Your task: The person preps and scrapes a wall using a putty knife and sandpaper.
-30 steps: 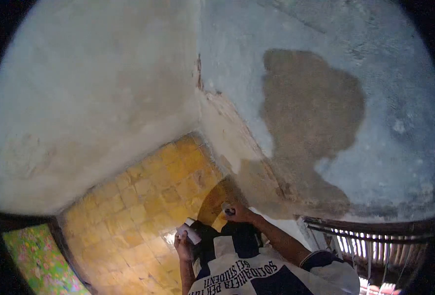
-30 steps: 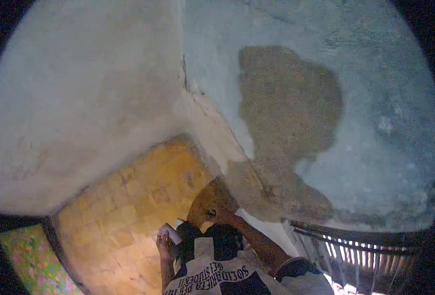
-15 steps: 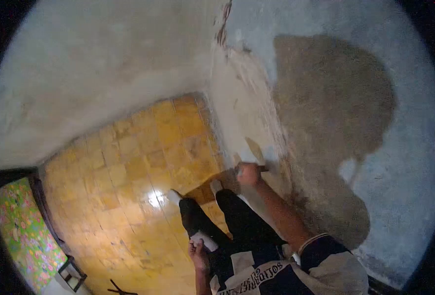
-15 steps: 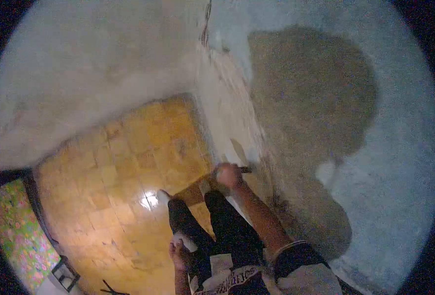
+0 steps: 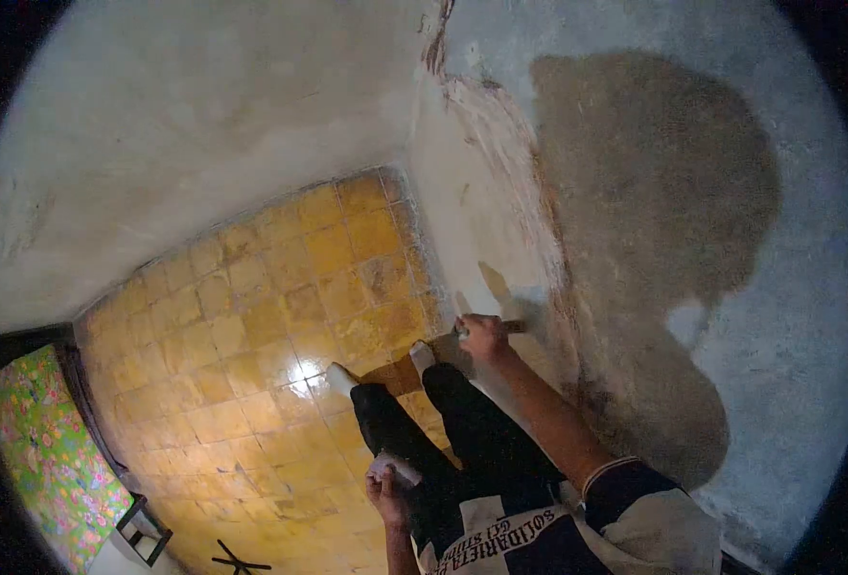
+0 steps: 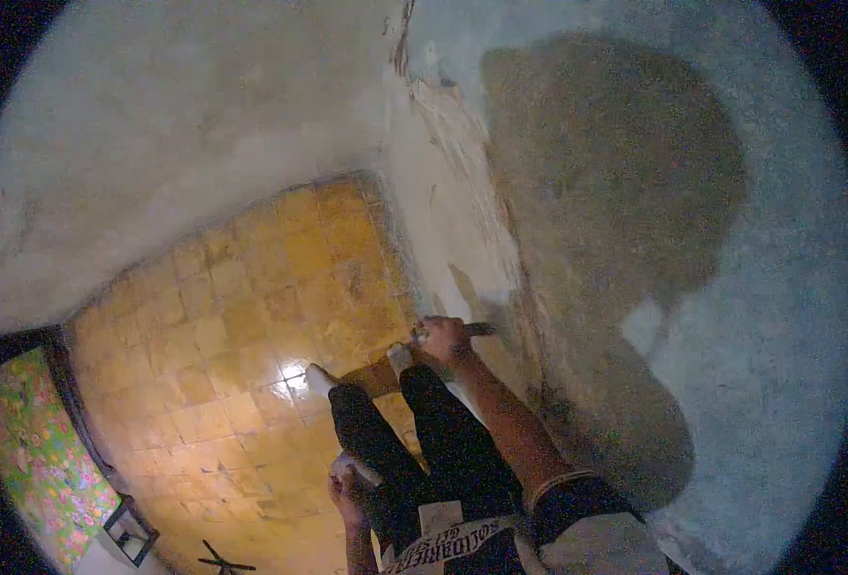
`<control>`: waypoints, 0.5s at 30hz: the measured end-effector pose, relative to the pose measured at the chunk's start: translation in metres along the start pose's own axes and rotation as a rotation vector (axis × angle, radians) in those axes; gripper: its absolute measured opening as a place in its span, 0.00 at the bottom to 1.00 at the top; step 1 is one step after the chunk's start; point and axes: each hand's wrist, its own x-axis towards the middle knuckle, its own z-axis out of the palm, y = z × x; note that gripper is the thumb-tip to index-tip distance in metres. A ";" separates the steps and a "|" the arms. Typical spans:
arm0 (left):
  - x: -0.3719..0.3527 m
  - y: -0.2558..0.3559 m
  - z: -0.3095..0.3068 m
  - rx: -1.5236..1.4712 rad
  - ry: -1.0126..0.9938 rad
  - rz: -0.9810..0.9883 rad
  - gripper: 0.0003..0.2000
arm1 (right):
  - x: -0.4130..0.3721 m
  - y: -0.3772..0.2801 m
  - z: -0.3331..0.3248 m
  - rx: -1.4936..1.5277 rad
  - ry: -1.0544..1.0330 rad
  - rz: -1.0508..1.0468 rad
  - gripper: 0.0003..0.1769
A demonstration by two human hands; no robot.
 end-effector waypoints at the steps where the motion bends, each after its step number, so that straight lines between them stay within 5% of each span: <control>1: 0.001 -0.004 -0.005 0.004 -0.012 0.007 0.10 | 0.003 0.009 0.015 -0.048 -0.012 0.021 0.19; 6: 0.006 0.002 -0.006 0.051 -0.018 0.036 0.09 | 0.013 -0.016 0.004 0.096 0.089 -0.127 0.15; 7: 0.006 0.000 -0.013 0.044 -0.027 0.031 0.09 | 0.012 0.000 0.002 0.173 0.072 0.048 0.16; 10: 0.011 -0.008 -0.028 0.085 -0.044 0.091 0.12 | 0.016 -0.005 0.003 -0.039 -0.015 0.063 0.15; 11: 0.010 -0.011 -0.036 0.113 -0.037 0.117 0.13 | 0.013 -0.011 0.007 0.158 0.080 -0.034 0.16; 15: -0.003 0.008 -0.024 0.122 -0.028 0.088 0.16 | 0.008 0.003 -0.005 0.095 0.068 0.077 0.19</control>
